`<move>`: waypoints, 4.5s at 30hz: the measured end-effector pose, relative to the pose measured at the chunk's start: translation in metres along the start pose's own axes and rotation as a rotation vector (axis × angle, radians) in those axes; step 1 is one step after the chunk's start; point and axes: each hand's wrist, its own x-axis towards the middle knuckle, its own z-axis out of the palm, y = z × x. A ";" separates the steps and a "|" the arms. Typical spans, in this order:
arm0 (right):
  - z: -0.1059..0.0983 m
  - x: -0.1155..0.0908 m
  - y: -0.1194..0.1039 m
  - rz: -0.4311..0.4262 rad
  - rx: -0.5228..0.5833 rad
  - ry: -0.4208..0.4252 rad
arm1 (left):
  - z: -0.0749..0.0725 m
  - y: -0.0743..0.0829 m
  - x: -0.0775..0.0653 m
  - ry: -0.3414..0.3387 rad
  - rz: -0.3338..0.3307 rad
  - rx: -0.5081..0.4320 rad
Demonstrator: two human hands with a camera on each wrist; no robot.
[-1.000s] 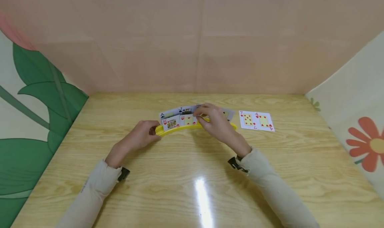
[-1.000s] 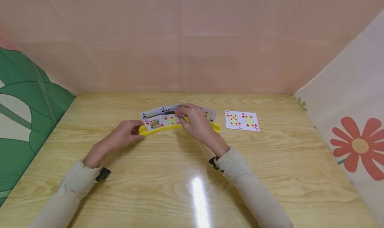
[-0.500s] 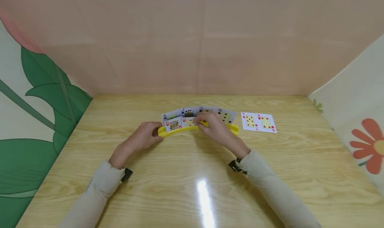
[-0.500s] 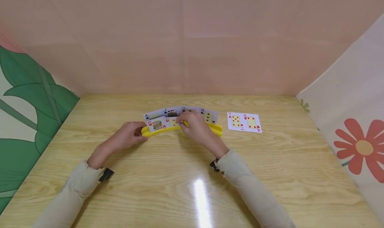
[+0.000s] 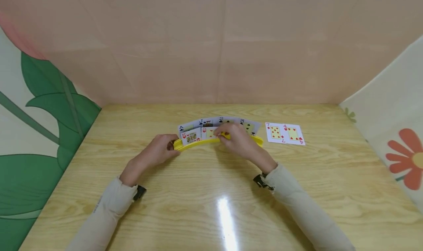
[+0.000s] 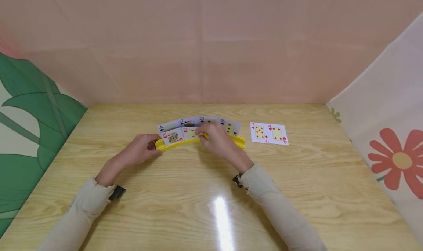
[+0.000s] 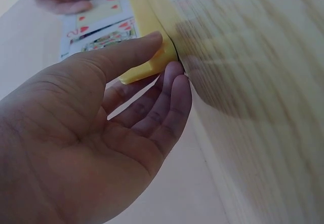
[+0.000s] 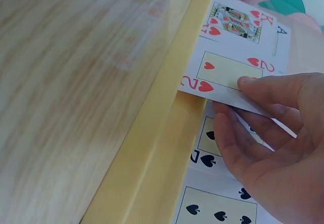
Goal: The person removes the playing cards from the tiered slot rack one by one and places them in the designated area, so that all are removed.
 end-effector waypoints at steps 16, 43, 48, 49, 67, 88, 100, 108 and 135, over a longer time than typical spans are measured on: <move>-0.013 -0.003 -0.007 -0.061 0.006 0.112 | 0.000 0.000 -0.002 0.002 -0.010 -0.001; -0.045 -0.042 -0.030 -0.122 0.110 0.318 | 0.003 0.004 0.005 -0.009 -0.009 0.008; -0.055 -0.056 -0.030 -0.172 0.067 0.389 | 0.003 0.004 0.006 -0.011 -0.006 0.006; -0.057 -0.059 -0.030 -0.181 0.055 0.408 | 0.003 0.004 0.005 -0.011 0.000 0.004; -0.097 -0.098 -0.010 -0.079 -0.087 0.497 | -0.003 0.000 -0.003 -0.002 0.006 0.004; -0.136 -0.113 0.029 0.069 -0.139 0.570 | 0.001 0.002 -0.003 -0.026 0.006 -0.003; -0.149 -0.118 0.071 0.215 -0.097 0.586 | -0.002 0.003 -0.004 -0.026 -0.031 0.009; -0.162 -0.132 0.093 0.299 -0.114 0.608 | -0.002 0.006 -0.001 -0.034 -0.023 0.000; -0.166 -0.161 0.168 0.599 -0.118 0.345 | -0.002 0.004 0.000 -0.029 -0.002 -0.021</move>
